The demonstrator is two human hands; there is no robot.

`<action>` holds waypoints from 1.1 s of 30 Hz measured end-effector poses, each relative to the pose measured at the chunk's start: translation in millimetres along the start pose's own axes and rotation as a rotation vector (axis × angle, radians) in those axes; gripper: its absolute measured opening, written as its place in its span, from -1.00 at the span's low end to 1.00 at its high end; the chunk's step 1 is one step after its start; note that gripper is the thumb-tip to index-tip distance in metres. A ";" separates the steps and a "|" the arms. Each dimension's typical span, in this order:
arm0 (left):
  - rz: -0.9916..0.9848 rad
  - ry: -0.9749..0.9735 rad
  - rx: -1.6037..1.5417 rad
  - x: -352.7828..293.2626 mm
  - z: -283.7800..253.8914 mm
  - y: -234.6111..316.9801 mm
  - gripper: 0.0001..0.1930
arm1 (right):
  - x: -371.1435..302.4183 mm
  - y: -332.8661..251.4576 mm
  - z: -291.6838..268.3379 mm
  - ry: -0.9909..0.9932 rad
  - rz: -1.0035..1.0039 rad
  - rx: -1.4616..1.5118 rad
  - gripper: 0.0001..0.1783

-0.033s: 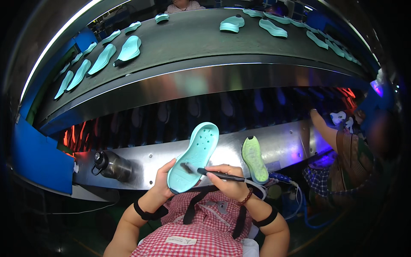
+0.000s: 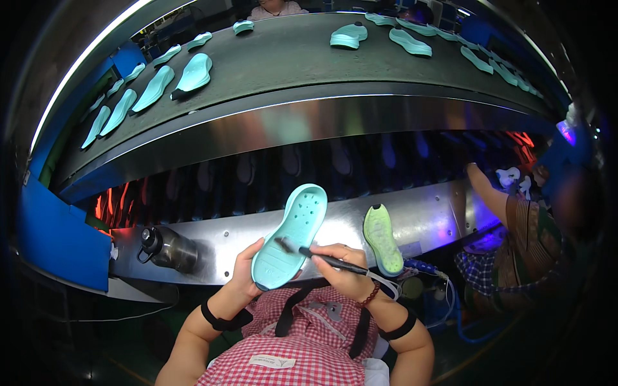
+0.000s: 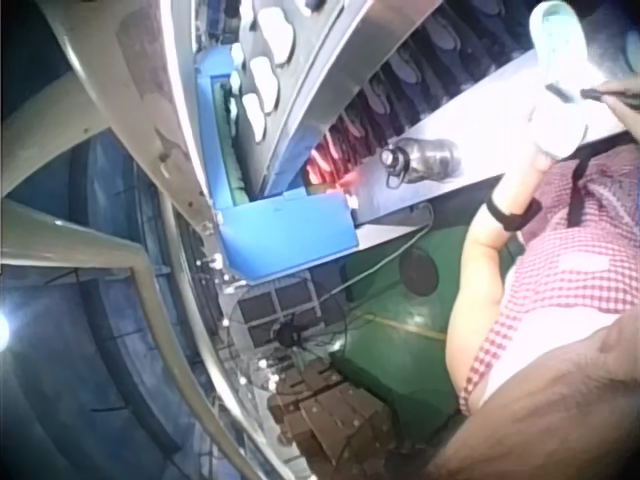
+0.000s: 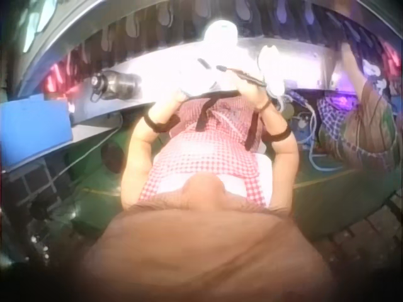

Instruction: The worker applies a dark liquid adhesive to the bottom of light blue foam shoe soles using a brush, then places them back onto a conveyor belt.

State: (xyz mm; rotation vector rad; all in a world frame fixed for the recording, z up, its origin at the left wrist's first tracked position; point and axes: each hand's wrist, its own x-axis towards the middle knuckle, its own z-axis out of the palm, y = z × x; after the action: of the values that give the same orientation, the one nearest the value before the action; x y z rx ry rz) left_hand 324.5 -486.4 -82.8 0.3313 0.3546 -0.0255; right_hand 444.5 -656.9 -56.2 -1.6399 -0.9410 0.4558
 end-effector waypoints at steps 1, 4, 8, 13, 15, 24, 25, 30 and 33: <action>0.006 0.027 -0.002 0.3 -0.5 -1.4 -0.48 | 2.4 3.6 -0.3 0.057 -0.026 -0.013 -0.78; 0.013 0.046 -0.015 1.3 -0.8 -6.6 -0.49 | 12.2 14.4 1.0 0.171 -0.087 -0.078 -0.78; 0.017 0.161 0.036 5.4 2.6 -20.0 -0.50 | 31.5 31.1 8.4 0.277 -0.152 -0.125 -0.77; 0.078 0.194 0.098 12.2 3.7 -22.0 -0.53 | 29.7 35.3 23.4 0.101 -0.149 -0.290 -0.67; 0.056 0.166 0.116 12.9 3.1 -18.4 -0.53 | 24.3 31.1 28.0 0.081 -0.186 -0.350 -0.62; 0.056 0.118 0.168 25.2 -5.2 -14.3 -0.54 | 8.8 9.1 27.1 0.097 -0.114 -0.271 -0.65; 0.056 0.163 0.169 27.1 -8.3 -12.1 -0.56 | 6.8 6.7 27.2 0.088 -0.059 -0.205 -0.65; 0.047 0.197 0.130 25.5 -23.6 -0.7 -0.57 | 0.6 2.3 13.4 -0.077 -0.098 -0.064 -0.71; 0.030 0.118 0.112 21.9 -22.9 1.0 -0.53 | 1.6 6.8 -9.8 -0.196 0.213 0.229 -0.73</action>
State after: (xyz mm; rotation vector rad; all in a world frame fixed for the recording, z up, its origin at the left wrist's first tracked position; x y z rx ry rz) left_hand 337.4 -477.3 -110.3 0.4503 0.4656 0.0040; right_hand 454.9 -662.1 -59.4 -1.5097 -0.8257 0.8515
